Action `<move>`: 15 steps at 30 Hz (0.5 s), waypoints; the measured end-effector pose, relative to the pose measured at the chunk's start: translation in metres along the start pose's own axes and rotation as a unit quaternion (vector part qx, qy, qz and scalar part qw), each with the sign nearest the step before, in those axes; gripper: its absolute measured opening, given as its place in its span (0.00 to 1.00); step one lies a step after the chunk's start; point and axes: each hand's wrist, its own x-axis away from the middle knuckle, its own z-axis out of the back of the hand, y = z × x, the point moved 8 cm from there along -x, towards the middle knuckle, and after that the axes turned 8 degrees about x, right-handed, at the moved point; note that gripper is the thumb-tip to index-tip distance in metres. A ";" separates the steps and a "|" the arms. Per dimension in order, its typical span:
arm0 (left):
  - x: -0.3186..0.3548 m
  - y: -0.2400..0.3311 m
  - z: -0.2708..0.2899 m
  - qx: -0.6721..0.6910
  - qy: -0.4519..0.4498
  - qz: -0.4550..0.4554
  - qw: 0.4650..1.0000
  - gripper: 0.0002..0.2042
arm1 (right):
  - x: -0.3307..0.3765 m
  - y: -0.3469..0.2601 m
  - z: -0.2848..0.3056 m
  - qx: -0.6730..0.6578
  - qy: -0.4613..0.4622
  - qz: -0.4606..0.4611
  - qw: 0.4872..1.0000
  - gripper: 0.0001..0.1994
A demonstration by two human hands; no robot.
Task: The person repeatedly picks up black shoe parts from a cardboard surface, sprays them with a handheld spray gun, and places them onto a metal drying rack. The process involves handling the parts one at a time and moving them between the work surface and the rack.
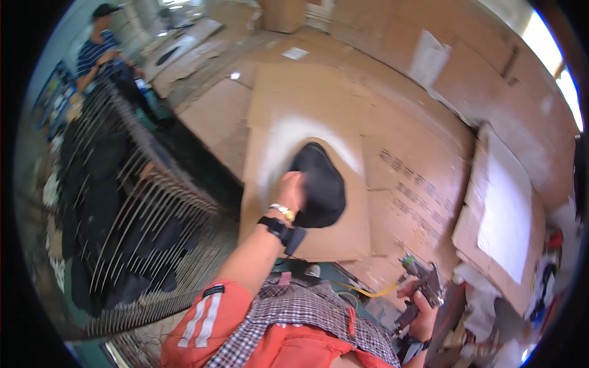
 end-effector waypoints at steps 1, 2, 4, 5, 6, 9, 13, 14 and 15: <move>-0.010 0.006 -0.011 0.026 -0.063 -0.006 0.998 0.09 | -0.001 0.006 0.002 -0.018 0.010 -0.011 1.000 0.18; -0.004 0.020 -0.026 0.032 -0.072 -0.016 0.997 0.08 | -0.004 0.009 0.000 -0.040 -0.004 -0.002 0.999 0.18; 0.018 0.055 -0.071 0.033 -0.081 -0.021 0.996 0.07 | -0.010 0.019 -0.001 -0.045 -0.028 0.010 0.999 0.19; 0.031 0.074 -0.091 0.029 -0.080 -0.019 0.996 0.07 | -0.016 0.025 -0.003 -0.031 -0.042 0.015 0.999 0.19; 0.040 0.097 -0.099 0.020 -0.085 -0.043 0.995 0.07 | -0.025 0.027 -0.013 -0.034 -0.060 0.007 0.998 0.19; 0.071 0.161 -0.109 -0.017 -0.089 -0.127 0.988 0.05 | -0.040 0.026 -0.042 -0.036 -0.101 -0.026 0.994 0.19; 0.127 0.240 -0.124 0.006 -0.102 -0.164 0.981 0.03 | -0.069 0.033 -0.077 -0.068 -0.180 -0.044 0.980 0.19; 0.138 0.259 -0.130 0.004 -0.113 -0.169 0.979 0.04 | -0.075 0.032 -0.087 -0.068 -0.197 -0.045 0.977 0.19; 0.152 0.280 -0.134 0.002 -0.122 -0.179 0.976 0.06 | -0.081 0.032 -0.095 -0.066 -0.211 -0.050 0.974 0.19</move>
